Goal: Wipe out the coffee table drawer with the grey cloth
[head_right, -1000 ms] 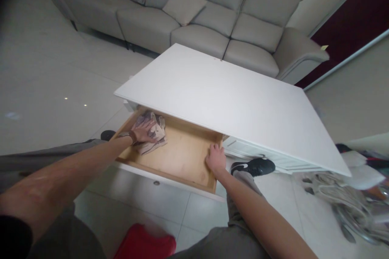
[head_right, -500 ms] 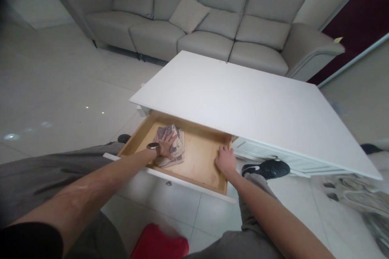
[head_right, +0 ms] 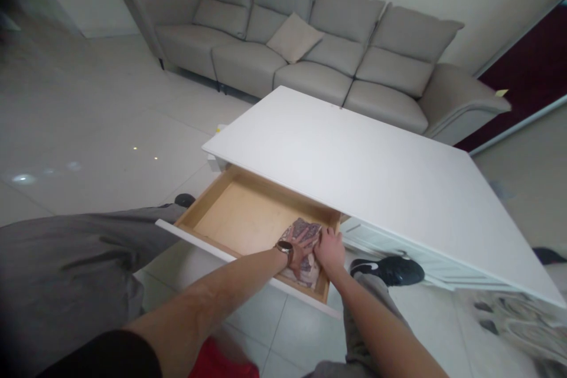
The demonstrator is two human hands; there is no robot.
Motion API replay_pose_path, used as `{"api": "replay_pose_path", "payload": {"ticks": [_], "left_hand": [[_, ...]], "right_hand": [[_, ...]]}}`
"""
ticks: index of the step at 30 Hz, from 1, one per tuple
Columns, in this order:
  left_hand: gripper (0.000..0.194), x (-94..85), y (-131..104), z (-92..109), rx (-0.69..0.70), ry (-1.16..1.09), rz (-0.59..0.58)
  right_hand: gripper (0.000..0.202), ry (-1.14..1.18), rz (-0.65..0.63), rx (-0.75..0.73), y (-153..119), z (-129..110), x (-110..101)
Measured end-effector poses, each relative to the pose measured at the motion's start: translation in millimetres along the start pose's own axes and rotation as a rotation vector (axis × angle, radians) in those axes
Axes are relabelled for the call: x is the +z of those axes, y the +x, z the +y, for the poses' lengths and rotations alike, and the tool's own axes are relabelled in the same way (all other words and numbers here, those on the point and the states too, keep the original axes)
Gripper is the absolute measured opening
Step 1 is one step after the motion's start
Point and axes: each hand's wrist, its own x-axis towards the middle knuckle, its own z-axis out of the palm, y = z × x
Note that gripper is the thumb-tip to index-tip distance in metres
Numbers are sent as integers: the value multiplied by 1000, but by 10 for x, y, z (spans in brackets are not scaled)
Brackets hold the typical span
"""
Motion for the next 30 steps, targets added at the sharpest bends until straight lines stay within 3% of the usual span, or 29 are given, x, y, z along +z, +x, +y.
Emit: {"api": "replay_pose_path", "payload": {"ticks": [3,6,11,13,14,17,19,26,30], "left_hand": [[134,-180,-160,-334,-40,-3,-76],[141,-518,-505,-804,-206,-34,-97],[139,-1036,-1564,-1628,-567,43,-46],[137,-1117,-1949,-1863,-619,98,-77],[128,-1124,-2081,-1941,-573,112,-78],[99,-1053,-2216,-2024,-565,125,-49],[93,-986,-2163,-2005,-574,125,-47],[137,-969,-1988,-1867,-429,142,-136],[130,-955,-1673,-1600,-298,124,-155]], "right_hand": [[27,-10,-10,-9,13,6,-2],[28,-18,-16,-7,34,25,11],[28,-9,-18,-13,48,49,41],[28,5,-9,-16,42,50,39],[27,14,-7,-15,36,50,35],[26,39,-14,-1,18,43,13],[26,51,-19,7,6,39,0],[25,46,2,-19,5,46,10],[26,52,-11,-3,25,56,29]]}}
